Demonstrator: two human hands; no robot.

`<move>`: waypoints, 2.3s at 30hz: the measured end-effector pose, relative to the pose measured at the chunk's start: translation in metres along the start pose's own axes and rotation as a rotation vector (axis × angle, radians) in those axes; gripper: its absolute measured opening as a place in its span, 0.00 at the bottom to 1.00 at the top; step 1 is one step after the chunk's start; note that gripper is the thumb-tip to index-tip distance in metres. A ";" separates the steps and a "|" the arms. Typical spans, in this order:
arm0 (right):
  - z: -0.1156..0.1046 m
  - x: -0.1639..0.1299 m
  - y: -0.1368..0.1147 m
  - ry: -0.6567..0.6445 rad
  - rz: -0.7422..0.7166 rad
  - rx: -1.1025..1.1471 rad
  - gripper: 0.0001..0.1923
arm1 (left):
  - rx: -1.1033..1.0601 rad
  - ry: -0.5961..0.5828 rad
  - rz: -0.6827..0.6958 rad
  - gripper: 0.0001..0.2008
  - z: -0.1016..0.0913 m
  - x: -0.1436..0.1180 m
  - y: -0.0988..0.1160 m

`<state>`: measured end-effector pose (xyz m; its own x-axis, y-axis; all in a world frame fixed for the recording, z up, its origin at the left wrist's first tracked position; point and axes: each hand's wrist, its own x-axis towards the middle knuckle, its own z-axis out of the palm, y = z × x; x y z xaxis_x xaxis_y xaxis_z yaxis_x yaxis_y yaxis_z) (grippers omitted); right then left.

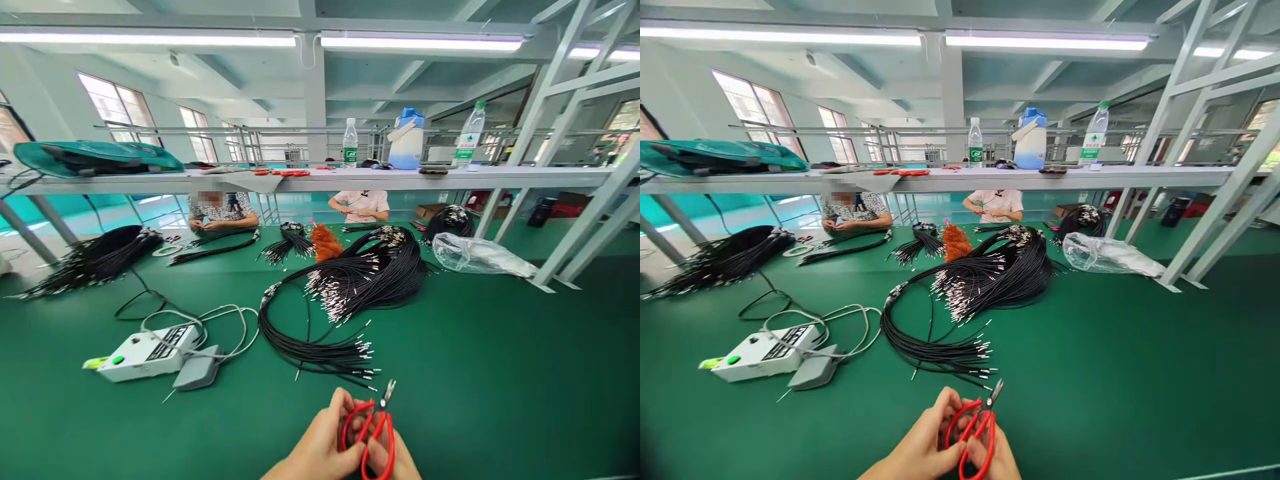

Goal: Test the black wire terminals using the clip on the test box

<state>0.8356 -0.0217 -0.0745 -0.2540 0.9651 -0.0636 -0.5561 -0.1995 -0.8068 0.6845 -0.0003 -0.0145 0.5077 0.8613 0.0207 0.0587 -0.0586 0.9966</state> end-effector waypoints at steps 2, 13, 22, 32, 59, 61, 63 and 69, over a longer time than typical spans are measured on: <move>-0.007 0.002 -0.006 0.077 -0.050 -0.003 0.26 | 0.252 -0.116 0.023 0.12 -0.015 0.006 0.006; -0.115 0.027 -0.080 0.741 -0.384 0.024 0.40 | 1.534 -0.178 -0.173 0.22 -0.174 0.058 -0.006; -0.125 0.033 -0.074 0.735 -0.370 0.015 0.33 | 1.498 -0.300 -0.161 0.14 -0.125 0.028 0.037; -0.115 0.042 -0.075 0.761 -0.433 -0.010 0.31 | 1.521 -0.354 0.155 0.22 -0.106 0.080 -0.006; -0.115 0.026 -0.097 0.401 -0.195 0.417 0.17 | 1.413 -0.163 -0.440 0.11 -0.017 -0.066 -0.031; -0.113 0.028 -0.096 0.385 -0.187 0.384 0.17 | 1.384 -0.127 -0.499 0.11 -0.007 -0.079 -0.028; -0.112 0.030 -0.094 0.406 -0.192 0.332 0.17 | 1.333 -0.089 -0.505 0.12 0.001 -0.087 -0.025; -0.108 0.035 -0.093 0.444 -0.184 0.266 0.17 | 1.165 -0.141 -0.113 0.12 0.001 -0.078 -0.017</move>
<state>0.9637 0.0493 -0.0656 0.1928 0.9553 -0.2240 -0.7554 -0.0012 -0.6552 0.6442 -0.0671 -0.0331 0.5352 0.8321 -0.1451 0.8220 -0.4736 0.3161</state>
